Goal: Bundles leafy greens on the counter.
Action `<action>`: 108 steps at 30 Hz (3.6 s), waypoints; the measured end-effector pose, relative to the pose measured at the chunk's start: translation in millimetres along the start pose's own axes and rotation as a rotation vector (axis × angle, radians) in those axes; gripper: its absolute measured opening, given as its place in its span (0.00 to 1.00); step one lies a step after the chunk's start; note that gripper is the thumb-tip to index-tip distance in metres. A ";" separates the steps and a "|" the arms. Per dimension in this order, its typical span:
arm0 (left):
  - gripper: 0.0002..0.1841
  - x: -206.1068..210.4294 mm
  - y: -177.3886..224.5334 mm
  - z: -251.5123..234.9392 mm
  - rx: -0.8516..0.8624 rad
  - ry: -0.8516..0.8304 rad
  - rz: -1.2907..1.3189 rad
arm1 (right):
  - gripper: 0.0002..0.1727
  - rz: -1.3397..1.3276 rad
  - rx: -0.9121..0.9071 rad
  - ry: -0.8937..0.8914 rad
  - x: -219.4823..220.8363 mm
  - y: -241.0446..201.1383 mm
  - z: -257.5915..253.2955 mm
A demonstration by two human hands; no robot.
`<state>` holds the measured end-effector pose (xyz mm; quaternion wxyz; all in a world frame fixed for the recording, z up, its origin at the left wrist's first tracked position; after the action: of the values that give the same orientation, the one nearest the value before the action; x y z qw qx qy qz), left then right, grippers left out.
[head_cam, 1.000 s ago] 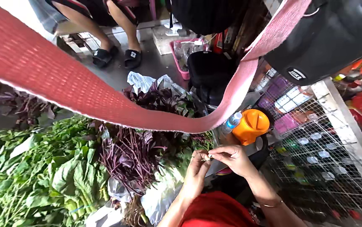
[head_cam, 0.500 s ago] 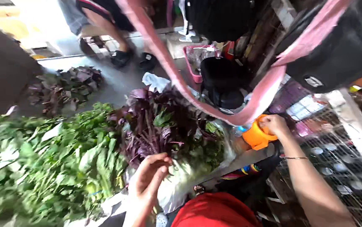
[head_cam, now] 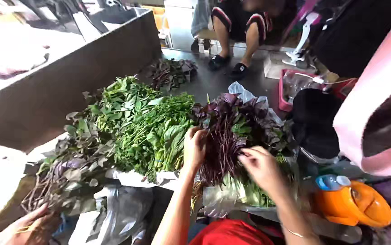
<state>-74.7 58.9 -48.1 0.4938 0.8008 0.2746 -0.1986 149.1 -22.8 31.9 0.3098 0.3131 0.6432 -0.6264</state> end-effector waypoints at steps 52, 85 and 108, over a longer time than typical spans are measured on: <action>0.17 55.9 40.0 35.7 -0.701 -0.175 0.813 | 0.21 -0.463 0.132 -0.195 51.7 72.6 -6.2; 0.19 51.3 28.5 35.6 -0.625 -0.306 0.851 | 0.17 -0.551 0.358 -0.548 11.1 64.0 -10.6; 0.21 53.8 25.5 35.2 -0.579 -0.353 0.747 | 0.25 -0.232 0.496 -0.556 30.8 40.1 -21.5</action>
<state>-18.7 31.2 -77.7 0.7719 0.6289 -0.0746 -0.0563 161.8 0.0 -16.5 0.3144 0.1217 0.3949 -0.8546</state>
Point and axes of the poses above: each hand's wrist, its own z-axis away from the middle knuckle, its own x-axis out of the palm, y = z × x, the point moved 1 cm from there along -z, towards the middle knuckle, and after that the axes turned 5 degrees about x, right-handed, at the moved point
